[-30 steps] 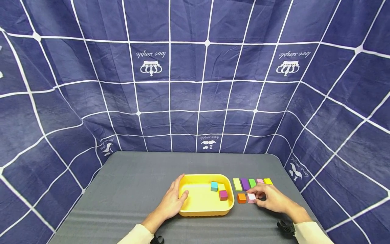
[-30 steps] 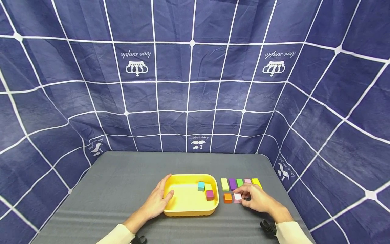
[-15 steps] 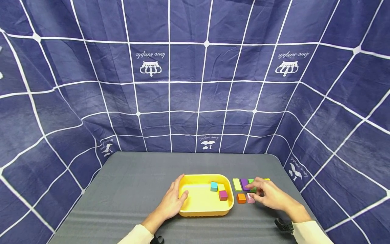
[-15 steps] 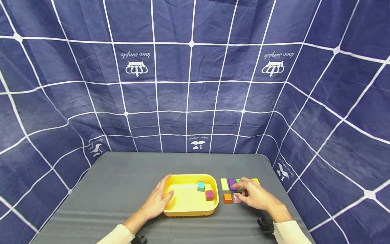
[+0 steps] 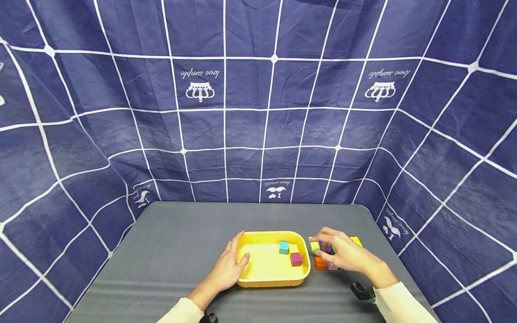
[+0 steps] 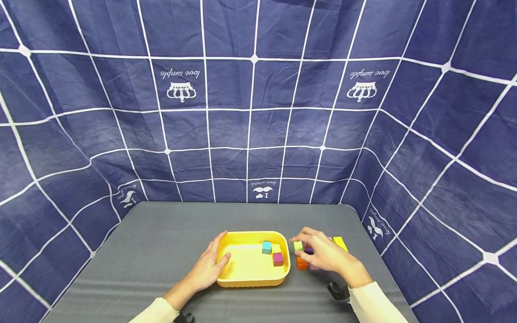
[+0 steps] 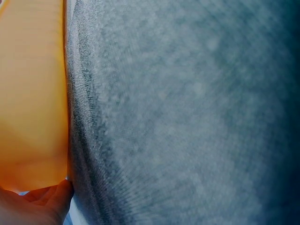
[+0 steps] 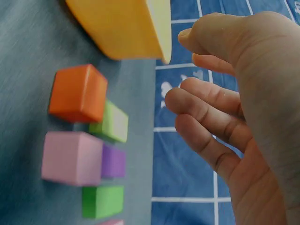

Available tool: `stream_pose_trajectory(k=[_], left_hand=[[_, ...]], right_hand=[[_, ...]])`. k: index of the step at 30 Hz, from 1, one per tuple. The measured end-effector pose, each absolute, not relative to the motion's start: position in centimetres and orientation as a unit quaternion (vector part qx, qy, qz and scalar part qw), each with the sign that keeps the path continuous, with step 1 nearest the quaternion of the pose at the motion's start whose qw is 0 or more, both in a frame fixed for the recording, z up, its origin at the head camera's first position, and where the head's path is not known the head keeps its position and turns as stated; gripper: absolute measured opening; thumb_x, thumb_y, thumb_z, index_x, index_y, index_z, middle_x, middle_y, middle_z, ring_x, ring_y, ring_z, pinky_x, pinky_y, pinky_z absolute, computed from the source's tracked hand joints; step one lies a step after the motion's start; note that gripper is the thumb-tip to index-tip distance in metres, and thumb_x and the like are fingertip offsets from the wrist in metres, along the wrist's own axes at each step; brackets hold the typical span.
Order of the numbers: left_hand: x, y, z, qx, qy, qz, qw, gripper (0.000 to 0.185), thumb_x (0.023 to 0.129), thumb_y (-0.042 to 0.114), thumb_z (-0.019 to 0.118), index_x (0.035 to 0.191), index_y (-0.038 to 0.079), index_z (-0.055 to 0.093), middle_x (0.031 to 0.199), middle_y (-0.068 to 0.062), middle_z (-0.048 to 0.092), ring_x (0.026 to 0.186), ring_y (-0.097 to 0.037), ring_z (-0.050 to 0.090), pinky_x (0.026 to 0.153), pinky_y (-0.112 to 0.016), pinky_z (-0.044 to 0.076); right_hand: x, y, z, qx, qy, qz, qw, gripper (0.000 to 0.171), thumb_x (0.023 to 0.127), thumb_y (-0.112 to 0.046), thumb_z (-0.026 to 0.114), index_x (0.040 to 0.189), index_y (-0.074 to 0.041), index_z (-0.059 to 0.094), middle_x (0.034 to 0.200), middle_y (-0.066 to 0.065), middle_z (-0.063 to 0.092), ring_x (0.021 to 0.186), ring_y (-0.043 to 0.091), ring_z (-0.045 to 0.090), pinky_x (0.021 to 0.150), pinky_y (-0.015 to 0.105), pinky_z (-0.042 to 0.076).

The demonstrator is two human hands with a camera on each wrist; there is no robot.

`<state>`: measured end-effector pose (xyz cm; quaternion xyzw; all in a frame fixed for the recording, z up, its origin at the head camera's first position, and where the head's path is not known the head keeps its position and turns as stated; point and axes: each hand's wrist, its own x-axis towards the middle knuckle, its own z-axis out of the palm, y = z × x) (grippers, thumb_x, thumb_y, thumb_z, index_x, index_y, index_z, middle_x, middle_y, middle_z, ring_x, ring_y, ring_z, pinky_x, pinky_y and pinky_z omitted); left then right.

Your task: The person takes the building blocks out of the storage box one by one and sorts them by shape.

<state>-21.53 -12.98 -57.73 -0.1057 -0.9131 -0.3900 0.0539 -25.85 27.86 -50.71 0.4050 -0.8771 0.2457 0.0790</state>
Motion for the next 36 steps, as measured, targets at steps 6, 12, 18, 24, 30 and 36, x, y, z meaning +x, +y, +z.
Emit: stream_pose_trajectory(k=[6,12,18,24,30,36], left_hand=[[-21.6,-12.9,-57.7,-0.107,-0.912,-0.392,0.053,0.075,0.113,0.025,0.072,0.179,0.013,0.037,0.157,-0.024,0.063,0.141,-0.044,0.07,0.122,-0.068,0.054],[-21.5,-12.8,-57.6,-0.107,-0.911,-0.394,0.052,0.075,0.113,0.025,0.072,0.179,0.012,0.038,0.157,-0.025,0.063,0.141,-0.045,0.07,0.121,-0.068,0.054],[-21.6,-12.9,-57.5,-0.103,-0.912,-0.395,0.052,0.075,0.113,0.025,0.072,0.179,0.013,0.038,0.157,-0.025,0.063,0.14,-0.045,0.07,0.12,-0.069,0.055],[-21.7,-12.9,-57.5,-0.102,-0.912,-0.392,0.054,0.075,0.113,0.025,0.073,0.179,0.013,0.038,0.156,-0.024,0.063,0.139,-0.044,0.07,0.12,-0.068,0.055],[-21.7,-12.8,-57.5,-0.102,-0.911,-0.395,0.053,0.075,0.113,0.027,0.073,0.179,0.016,0.038,0.156,-0.023,0.064,0.139,-0.044,0.07,0.12,-0.069,0.055],[-21.5,-12.8,-57.5,-0.103,-0.911,-0.396,0.051,0.076,0.113,0.026,0.073,0.179,0.014,0.038,0.155,-0.023,0.063,0.139,-0.044,0.07,0.119,-0.069,0.055]], right_hand=[[-26.3,25.7,-49.9,0.418,-0.878,0.22,0.076,0.036,0.1,-0.014,0.092,0.134,-0.008,0.083,0.122,0.001,0.077,0.095,0.016,0.078,0.084,0.031,0.068],[-26.8,23.4,-49.6,0.451,-0.865,0.213,0.064,0.038,0.098,-0.009,0.092,0.135,-0.005,0.082,0.121,0.011,0.077,0.094,0.02,0.078,0.084,0.034,0.069],[-27.4,20.8,-49.5,0.433,-0.876,0.211,0.004,0.046,0.099,-0.014,0.093,0.143,-0.009,0.081,0.123,0.01,0.077,0.098,0.025,0.078,0.088,0.031,0.067],[-28.1,18.8,-50.2,0.44,-0.881,0.174,-0.007,0.054,0.094,-0.016,0.098,0.144,-0.007,0.08,0.128,0.011,0.079,0.105,0.027,0.077,0.097,0.033,0.067],[-28.2,17.6,-51.0,0.435,-0.889,0.138,-0.021,0.059,0.093,-0.02,0.101,0.145,-0.006,0.079,0.133,0.009,0.078,0.115,0.026,0.078,0.107,0.039,0.068],[-28.4,17.1,-51.3,0.427,-0.893,0.138,-0.035,0.059,0.092,-0.017,0.101,0.145,-0.005,0.079,0.135,0.01,0.078,0.119,0.027,0.078,0.11,0.041,0.067]])
